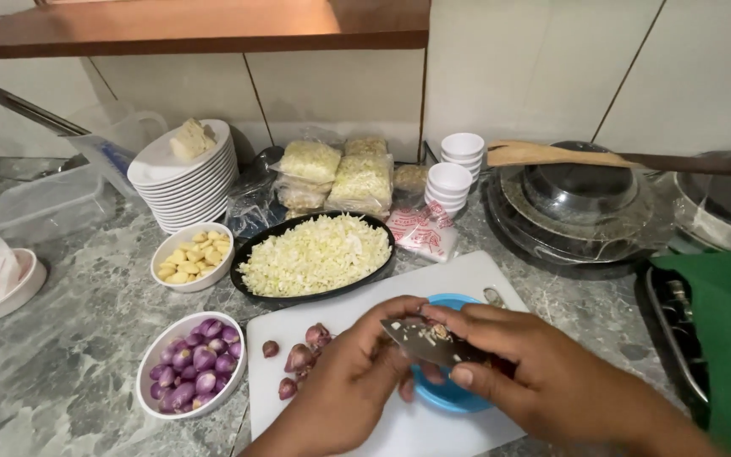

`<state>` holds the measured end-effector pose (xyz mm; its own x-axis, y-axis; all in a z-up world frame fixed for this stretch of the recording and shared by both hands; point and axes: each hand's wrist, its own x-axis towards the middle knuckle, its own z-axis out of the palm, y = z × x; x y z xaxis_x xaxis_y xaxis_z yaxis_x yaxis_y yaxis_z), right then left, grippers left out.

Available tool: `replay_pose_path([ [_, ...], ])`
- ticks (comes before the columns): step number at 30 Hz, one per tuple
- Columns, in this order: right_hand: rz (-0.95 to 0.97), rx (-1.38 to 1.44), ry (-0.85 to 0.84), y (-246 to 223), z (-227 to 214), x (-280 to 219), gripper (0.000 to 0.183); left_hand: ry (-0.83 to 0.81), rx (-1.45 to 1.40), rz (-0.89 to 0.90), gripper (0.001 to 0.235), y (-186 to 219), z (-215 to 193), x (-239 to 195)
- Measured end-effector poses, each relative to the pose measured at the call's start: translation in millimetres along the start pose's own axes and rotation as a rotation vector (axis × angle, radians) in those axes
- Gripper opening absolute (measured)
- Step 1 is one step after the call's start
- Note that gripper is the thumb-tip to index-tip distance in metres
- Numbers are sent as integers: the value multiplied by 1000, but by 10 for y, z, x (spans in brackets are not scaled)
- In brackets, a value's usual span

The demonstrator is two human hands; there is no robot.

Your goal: Peeling shallots using a small knife on a cutting board in a kitchen setting.

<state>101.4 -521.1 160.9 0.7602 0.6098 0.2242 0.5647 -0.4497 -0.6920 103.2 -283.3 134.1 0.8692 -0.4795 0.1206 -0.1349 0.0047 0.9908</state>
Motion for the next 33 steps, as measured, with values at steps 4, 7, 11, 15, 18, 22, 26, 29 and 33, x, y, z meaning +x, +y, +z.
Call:
replay_pose_path([
  [4, 221, 59, -40, -165, -15, -32, 67, 84, -534, 31, 28, -294, 92, 138],
  [7, 283, -11, -112, -113, 36, -54, 68, 109, -551, 59, 24, -263, 107, 160],
  [11, -5, -49, 112, 21, 155, -152, 63, -71, -514, 2, 21, -247, 102, 150],
  [15, 32, -181, 81, 143, 303, -295, 68, -109, -652, 75, 29, -557, 117, 151],
  [18, -7, -61, 143, 188, 396, -338, 60, -69, -633, 111, 24, -619, 166, 147],
  [22, 29, -74, 165, 221, 480, -342, 61, -51, -618, 101, 23, -589, 168, 143],
  [26, -78, -74, 356, 265, 548, -354, 59, 47, -486, 82, 14, -523, 211, 149],
  [29, -54, -25, 398, 279, 544, -363, 58, 81, -420, 46, 16, -436, 248, 145],
  [33, 20, 21, 435, 308, 549, -396, 60, 130, -237, -23, 13, -318, 267, 176],
])
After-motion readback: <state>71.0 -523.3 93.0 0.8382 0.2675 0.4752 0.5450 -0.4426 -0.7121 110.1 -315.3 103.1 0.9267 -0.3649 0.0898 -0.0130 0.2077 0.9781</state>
